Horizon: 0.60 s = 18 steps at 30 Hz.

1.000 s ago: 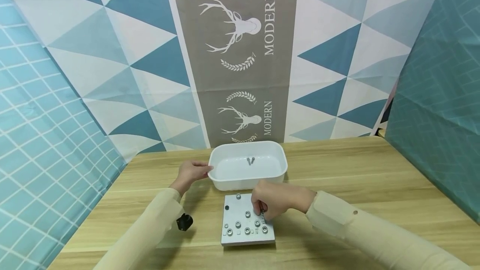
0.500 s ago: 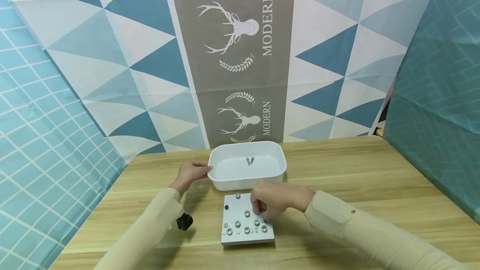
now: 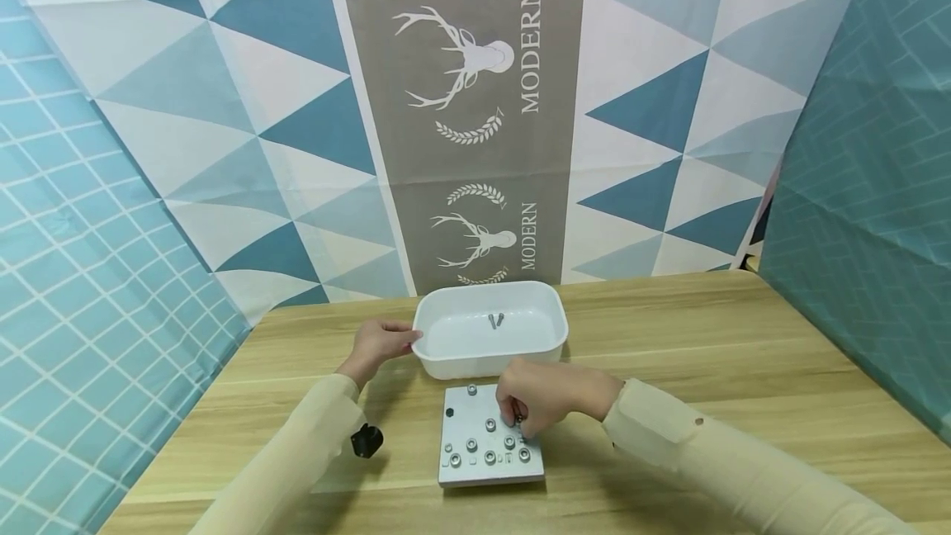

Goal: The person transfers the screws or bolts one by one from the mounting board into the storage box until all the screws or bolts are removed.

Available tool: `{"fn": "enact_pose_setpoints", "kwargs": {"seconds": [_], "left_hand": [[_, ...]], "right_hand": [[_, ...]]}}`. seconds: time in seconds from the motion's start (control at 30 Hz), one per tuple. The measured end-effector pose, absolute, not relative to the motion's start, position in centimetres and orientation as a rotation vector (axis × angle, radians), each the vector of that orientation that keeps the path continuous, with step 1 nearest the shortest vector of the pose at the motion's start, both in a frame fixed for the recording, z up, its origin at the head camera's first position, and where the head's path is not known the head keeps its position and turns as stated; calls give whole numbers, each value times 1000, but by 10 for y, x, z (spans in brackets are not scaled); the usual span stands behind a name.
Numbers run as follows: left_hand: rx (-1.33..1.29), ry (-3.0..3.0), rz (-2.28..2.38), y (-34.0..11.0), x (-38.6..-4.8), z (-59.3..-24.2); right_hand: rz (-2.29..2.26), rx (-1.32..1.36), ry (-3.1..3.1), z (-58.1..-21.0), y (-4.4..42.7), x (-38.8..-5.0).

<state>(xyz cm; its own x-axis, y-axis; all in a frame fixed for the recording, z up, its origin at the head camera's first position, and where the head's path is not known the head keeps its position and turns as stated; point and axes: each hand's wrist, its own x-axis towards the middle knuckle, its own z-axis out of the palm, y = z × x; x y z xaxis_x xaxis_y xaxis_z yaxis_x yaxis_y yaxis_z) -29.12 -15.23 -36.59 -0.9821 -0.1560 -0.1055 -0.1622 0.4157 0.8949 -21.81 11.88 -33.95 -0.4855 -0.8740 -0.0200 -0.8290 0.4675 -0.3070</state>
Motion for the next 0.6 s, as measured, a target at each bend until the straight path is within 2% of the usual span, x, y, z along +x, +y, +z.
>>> {"fn": "enact_pose_setpoints", "kwargs": {"seconds": [0.6], "left_hand": [[-302,2601,1723,-152,-290,-365]], "right_hand": [[-409,-1505,2543,-340,119,-220]]}}
